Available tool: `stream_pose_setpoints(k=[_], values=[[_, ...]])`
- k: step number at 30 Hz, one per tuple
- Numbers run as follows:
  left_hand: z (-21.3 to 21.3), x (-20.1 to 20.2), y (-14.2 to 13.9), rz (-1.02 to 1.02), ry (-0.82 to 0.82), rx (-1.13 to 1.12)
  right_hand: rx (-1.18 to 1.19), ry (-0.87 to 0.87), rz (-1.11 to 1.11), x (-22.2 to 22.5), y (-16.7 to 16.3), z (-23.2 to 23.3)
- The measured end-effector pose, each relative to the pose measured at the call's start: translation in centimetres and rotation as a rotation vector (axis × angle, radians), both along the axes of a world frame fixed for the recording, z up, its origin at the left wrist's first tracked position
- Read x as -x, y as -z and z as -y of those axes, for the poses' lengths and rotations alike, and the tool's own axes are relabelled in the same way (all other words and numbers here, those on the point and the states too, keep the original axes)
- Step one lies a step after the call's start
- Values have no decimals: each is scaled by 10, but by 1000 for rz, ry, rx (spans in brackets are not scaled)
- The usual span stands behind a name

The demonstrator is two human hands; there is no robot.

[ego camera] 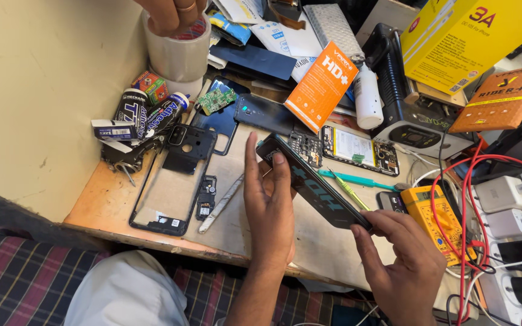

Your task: The person disassembles a smartphone using a screwdriver and tweezers, removing the back cover, unscrewing internal components, and detaching the motherboard. They then compare the device with a new screen assembly and place the phone on the table.

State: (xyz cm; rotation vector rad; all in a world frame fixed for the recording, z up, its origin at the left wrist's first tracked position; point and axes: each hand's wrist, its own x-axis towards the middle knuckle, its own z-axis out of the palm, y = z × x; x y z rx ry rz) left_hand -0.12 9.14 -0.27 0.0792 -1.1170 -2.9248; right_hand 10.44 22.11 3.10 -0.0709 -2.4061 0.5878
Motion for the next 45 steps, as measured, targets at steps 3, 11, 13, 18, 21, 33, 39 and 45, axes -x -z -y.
stream_pose_setpoints(k=[3, 11, 13, 18, 21, 33, 39, 45], values=[[-6, -1, 3, -25, -20, 29, -62, -33, -46, 0, -4, 6], [-12, 1, 16, 85, 56, -627, -210, -197, -92, -2, 18, 28], [-5, 2, 18, -18, 135, -706, -244, -297, -60, -3, 20, 31], [16, 1, 14, -105, 270, -610, 204, -338, 1, -10, 1, 24], [28, -3, 5, -120, 329, -630, 683, -121, 153, -3, -7, 2], [42, -21, -28, -72, 371, -320, 1401, -373, 632, -3, 31, -33], [41, -28, -36, -79, 317, -115, 1344, -394, 681, -5, 34, -34], [44, -19, -39, 31, 441, -28, 1434, -387, 717, -4, 32, -29]])
